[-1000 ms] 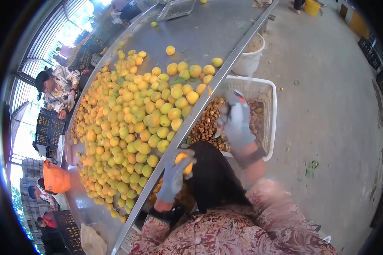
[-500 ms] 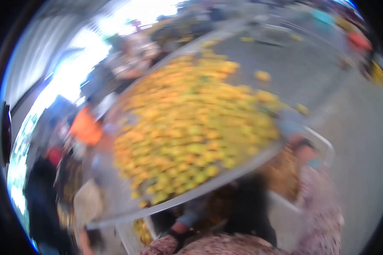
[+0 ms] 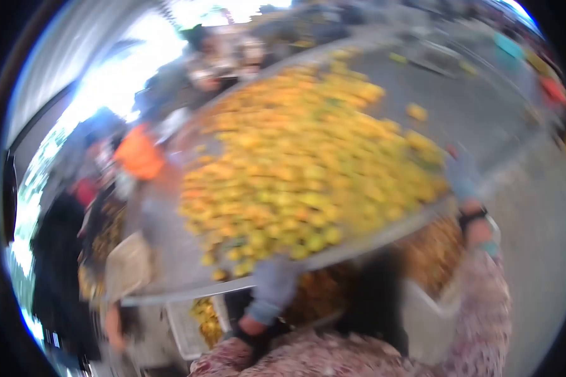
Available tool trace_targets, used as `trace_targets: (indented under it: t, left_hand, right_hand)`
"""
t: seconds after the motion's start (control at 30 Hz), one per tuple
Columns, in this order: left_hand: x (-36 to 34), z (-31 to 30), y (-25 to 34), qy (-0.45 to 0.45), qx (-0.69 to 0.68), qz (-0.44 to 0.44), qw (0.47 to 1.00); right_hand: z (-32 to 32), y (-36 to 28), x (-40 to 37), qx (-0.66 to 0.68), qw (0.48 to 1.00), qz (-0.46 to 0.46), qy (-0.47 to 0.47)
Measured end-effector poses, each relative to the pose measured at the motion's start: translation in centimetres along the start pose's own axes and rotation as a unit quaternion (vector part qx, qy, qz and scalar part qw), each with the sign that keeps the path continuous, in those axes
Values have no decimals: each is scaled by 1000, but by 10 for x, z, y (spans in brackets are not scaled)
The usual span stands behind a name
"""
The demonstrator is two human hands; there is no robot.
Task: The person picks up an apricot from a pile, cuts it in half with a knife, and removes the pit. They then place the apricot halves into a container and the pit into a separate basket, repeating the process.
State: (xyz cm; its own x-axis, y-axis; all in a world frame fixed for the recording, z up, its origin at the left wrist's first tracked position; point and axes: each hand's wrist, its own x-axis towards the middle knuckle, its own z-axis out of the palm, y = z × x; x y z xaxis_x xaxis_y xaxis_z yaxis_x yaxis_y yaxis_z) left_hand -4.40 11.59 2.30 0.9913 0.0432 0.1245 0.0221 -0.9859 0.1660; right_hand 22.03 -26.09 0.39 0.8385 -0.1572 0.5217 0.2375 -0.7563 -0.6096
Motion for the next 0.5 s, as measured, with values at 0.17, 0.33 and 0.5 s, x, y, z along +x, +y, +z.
trace_targets:
  t: [0.17,0.33,0.5]
  left_hand:
    - [19,40,-35,184,-255,-30,949]
    - [21,44,-36,174,-295,-79,936]
    - [21,59,-37,200,-67,-1,978]
  right_hand:
    - [-88,-43,6,-95,918,247,-294]
    - [-22,-27,31,-178,969,68,-160]
    - [82,-1,51,-122,981,-87,-125]
